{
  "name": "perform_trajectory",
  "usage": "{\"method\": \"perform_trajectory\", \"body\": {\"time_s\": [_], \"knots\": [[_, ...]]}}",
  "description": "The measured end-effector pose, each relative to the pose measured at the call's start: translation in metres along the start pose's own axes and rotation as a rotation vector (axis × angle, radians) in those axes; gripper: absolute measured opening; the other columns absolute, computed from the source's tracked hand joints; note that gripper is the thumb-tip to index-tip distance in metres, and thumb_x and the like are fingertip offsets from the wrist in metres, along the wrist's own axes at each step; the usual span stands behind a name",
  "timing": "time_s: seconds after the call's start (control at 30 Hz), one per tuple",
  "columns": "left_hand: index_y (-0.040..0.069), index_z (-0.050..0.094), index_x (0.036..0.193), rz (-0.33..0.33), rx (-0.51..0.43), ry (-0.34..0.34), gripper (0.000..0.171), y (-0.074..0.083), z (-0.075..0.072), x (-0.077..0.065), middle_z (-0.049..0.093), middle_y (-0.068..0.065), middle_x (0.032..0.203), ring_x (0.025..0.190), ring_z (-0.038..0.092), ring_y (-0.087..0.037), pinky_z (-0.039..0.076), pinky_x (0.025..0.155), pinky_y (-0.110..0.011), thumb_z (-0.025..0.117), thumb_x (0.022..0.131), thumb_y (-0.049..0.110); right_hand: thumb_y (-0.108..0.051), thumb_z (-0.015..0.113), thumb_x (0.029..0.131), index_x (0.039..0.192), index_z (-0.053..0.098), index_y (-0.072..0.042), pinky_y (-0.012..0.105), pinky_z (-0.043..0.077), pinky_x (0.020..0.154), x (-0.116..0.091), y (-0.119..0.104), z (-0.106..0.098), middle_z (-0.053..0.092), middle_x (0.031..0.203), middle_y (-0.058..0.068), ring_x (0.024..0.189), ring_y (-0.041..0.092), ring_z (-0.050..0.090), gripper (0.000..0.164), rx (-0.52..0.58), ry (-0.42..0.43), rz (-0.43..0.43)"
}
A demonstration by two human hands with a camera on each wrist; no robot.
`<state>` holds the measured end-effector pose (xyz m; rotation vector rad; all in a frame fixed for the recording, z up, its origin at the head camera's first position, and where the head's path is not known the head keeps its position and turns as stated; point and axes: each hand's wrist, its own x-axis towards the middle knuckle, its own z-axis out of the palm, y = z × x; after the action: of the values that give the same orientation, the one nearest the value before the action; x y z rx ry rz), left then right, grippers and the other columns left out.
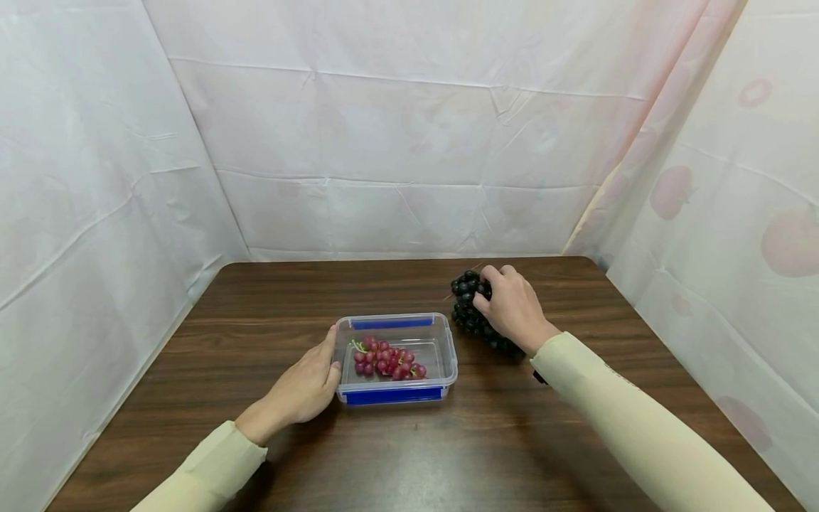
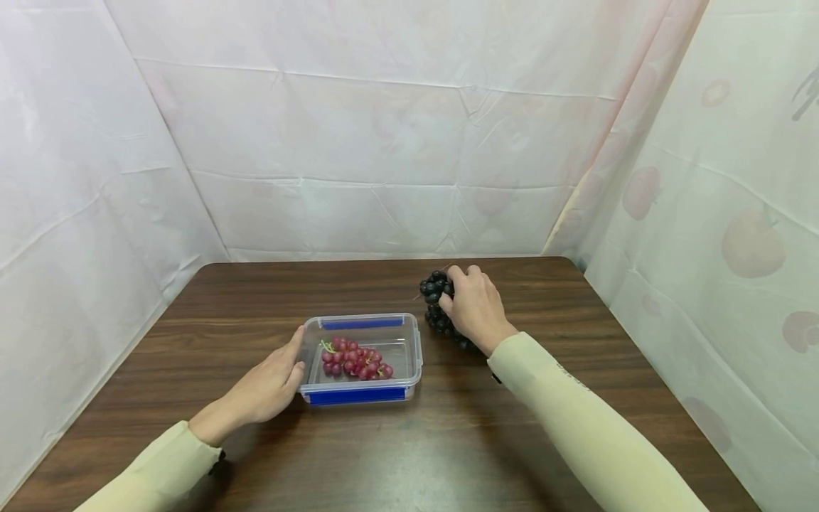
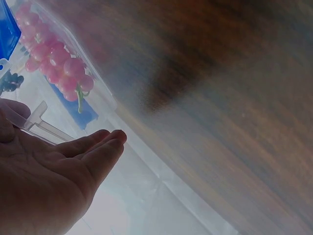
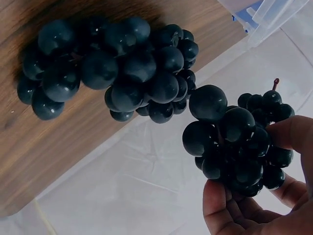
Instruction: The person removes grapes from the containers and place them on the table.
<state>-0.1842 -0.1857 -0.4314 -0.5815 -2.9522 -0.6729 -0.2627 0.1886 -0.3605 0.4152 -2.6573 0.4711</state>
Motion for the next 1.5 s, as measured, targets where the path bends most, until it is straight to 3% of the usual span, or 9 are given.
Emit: {"method": "perform_trajectory", "body": {"time_s": [0.3,0.87,1.5], "knots": [[-0.003,0.007,0.163,0.003,-0.001,-0.003,0.070,0.000,0.000,0.000,0.035,-0.028,0.159,0.144,0.039,-0.043,0.034,0.116,-0.057,0.044,0.107,0.018,-0.023,0.069,0.096,0.123,0.063,-0.002,0.049,0.053,0.071,-0.002,0.008,-0.004,0.059,0.106,0.022,0.082,0.036,0.061,0.035,0.012,-0.024,0.036],[-0.002,0.006,0.163,0.007,-0.005,-0.003,0.070,-0.001,0.000,0.000,0.035,-0.027,0.160,0.145,0.038,-0.041,0.033,0.117,-0.057,0.044,0.107,0.018,-0.022,0.071,0.097,0.125,0.061,0.000,0.052,0.054,0.070,-0.003,0.023,-0.007,0.059,0.109,0.026,0.082,0.039,0.063,0.037,-0.011,-0.028,0.039],[-0.004,0.007,0.163,0.007,-0.008,-0.003,0.070,0.002,0.000,0.001,0.036,-0.028,0.159,0.144,0.040,-0.042,0.034,0.117,-0.057,0.044,0.107,0.018,-0.023,0.064,0.101,0.131,0.058,0.000,0.052,0.052,0.069,-0.007,0.044,-0.011,0.057,0.113,0.028,0.082,0.039,0.062,0.039,-0.006,-0.068,0.114]]}}
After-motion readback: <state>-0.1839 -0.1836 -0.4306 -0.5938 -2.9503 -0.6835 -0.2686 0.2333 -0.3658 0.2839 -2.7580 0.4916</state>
